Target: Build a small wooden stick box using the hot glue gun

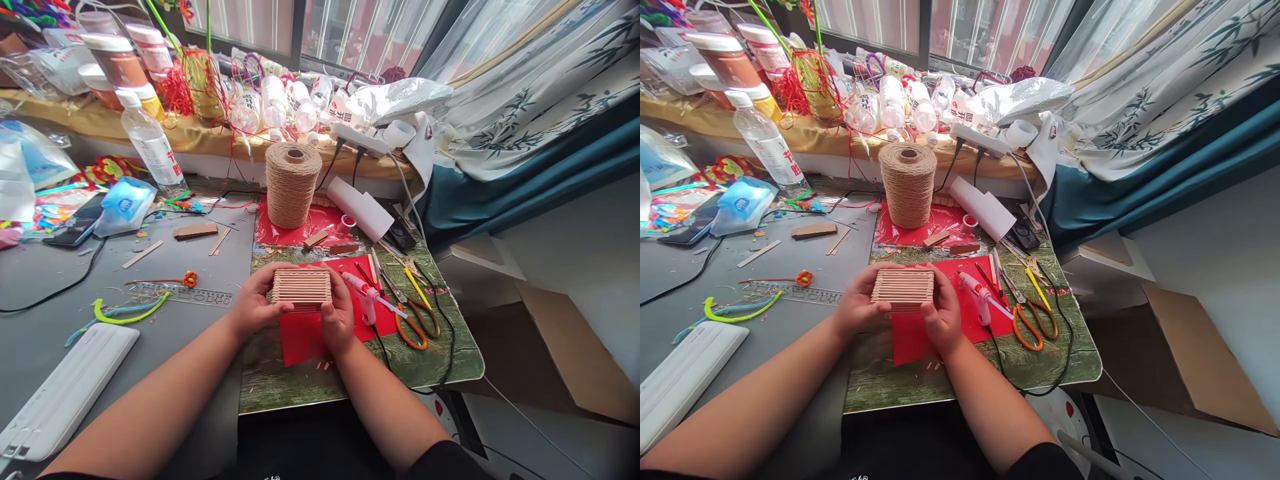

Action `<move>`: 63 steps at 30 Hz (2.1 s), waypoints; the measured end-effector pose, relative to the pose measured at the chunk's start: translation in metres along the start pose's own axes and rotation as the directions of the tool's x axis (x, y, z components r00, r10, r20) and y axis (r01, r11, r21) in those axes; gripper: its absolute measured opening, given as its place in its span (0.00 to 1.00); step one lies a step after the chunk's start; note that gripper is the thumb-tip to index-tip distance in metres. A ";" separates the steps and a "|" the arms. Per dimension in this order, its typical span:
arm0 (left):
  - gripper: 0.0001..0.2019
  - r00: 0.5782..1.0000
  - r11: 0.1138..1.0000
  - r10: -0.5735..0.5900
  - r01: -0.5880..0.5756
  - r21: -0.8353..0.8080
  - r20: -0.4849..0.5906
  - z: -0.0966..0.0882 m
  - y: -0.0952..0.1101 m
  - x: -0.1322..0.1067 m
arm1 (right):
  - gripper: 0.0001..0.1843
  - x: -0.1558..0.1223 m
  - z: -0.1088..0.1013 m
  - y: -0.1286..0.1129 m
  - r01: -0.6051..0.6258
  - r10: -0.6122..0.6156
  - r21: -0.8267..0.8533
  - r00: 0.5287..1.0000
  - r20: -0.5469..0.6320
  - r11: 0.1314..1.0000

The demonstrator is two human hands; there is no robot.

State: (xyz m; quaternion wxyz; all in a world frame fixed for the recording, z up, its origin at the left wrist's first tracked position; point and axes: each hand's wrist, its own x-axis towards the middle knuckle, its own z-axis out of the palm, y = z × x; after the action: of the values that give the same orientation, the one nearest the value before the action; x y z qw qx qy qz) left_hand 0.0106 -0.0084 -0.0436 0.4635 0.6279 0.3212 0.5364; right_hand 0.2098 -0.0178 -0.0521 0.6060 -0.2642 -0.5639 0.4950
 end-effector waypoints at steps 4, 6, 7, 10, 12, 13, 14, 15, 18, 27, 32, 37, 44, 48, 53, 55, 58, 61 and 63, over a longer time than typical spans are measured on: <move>0.37 1.000 1.000 0.007 -0.007 0.002 0.019 0.002 0.002 0.000 | 0.34 -0.001 0.001 -0.004 0.033 -0.032 -0.072 0.999 0.014 0.997; 0.37 1.000 1.000 0.000 0.001 -0.014 0.016 0.003 0.003 0.000 | 0.34 -0.001 0.002 -0.005 0.039 -0.036 -0.092 0.999 0.034 0.995; 0.36 1.000 1.000 -0.005 0.006 -0.025 0.018 0.004 0.004 0.000 | 0.34 -0.001 0.002 -0.005 0.042 -0.038 -0.089 0.998 0.048 0.995; 0.35 1.000 1.000 -0.002 0.003 -0.026 0.026 0.005 0.007 0.002 | 0.35 -0.002 0.001 -0.003 0.054 -0.045 -0.104 0.995 0.088 0.993; 0.35 0.999 0.999 0.035 -0.035 0.032 0.008 0.005 0.009 0.003 | 0.36 -0.002 -0.001 -0.003 0.067 -0.053 -0.199 0.996 0.076 0.978; 0.35 0.998 0.994 0.069 -0.067 0.086 -0.013 0.004 0.010 0.004 | 0.35 -0.002 -0.002 -0.002 0.076 -0.067 -0.263 0.997 0.045 0.962; 0.35 0.993 0.983 0.112 -0.106 0.153 -0.037 0.004 0.010 0.005 | 0.34 -0.001 -0.003 -0.002 0.083 -0.088 -0.324 0.996 -0.003 0.942; 0.35 0.985 0.963 0.162 -0.144 0.230 -0.062 0.003 0.011 0.006 | 0.32 0.000 -0.003 -0.002 0.086 -0.118 -0.373 0.991 -0.062 0.924; 0.34 0.949 0.869 0.298 -0.226 0.441 -0.101 0.000 0.011 0.010 | 0.18 0.004 -0.004 -0.002 0.075 -0.174 -0.415 0.963 -0.206 0.907; 0.33 0.914 0.690 0.404 -0.331 0.644 0.036 -0.017 0.007 0.019 | 0.07 0.014 -0.004 -0.006 -0.087 -0.010 -0.402 0.972 -0.234 0.911; 0.29 0.918 0.660 0.379 -0.356 0.661 0.115 -0.024 0.001 0.022 | 0.10 0.016 -0.006 -0.004 -0.258 0.171 -0.353 0.951 -0.258 0.899; 0.29 0.925 0.687 0.350 -0.359 0.632 0.146 -0.026 -0.001 0.023 | 0.10 0.018 -0.009 -0.001 -0.331 0.267 -0.292 0.933 -0.240 0.897; 0.33 0.946 0.768 0.305 -0.312 0.560 0.110 -0.027 0.000 0.023 | 0.11 0.019 -0.010 0.001 -0.381 0.347 -0.151 0.914 -0.212 0.912; 0.33 0.959 0.798 0.274 -0.265 0.541 0.066 -0.025 0.004 0.022 | 0.14 0.019 -0.009 0.004 -0.391 0.356 -0.109 0.901 -0.247 0.914; 0.32 0.957 0.814 0.289 -0.261 0.519 0.028 -0.024 0.007 0.023 | 0.16 0.020 -0.007 0.002 -0.396 0.372 -0.050 0.894 -0.248 0.917; 0.32 0.959 0.816 0.284 -0.257 0.518 0.029 -0.024 0.007 0.023 | 0.16 0.021 -0.006 -0.001 -0.401 0.380 -0.055 0.897 -0.225 0.915; 0.32 0.964 0.813 0.264 -0.244 0.529 0.038 -0.025 0.006 0.023 | 0.15 0.021 -0.006 -0.005 -0.396 0.369 -0.092 0.903 -0.220 0.914; 0.33 0.963 0.801 0.263 -0.253 0.542 0.062 -0.025 0.004 0.022 | 0.14 0.020 -0.006 -0.006 -0.384 0.348 -0.136 0.909 -0.229 0.913; 0.33 0.960 0.793 0.266 -0.267 0.547 0.083 -0.026 0.002 0.022 | 0.13 0.020 -0.006 -0.006 -0.371 0.327 -0.171 0.915 -0.236 0.913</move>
State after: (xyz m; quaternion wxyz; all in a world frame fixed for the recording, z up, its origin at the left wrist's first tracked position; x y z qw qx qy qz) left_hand -0.0100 0.0162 -0.0335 0.1822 0.7743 0.3705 0.4796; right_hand 0.2149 -0.0007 -0.0402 0.5298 -0.4731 -0.4922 0.5032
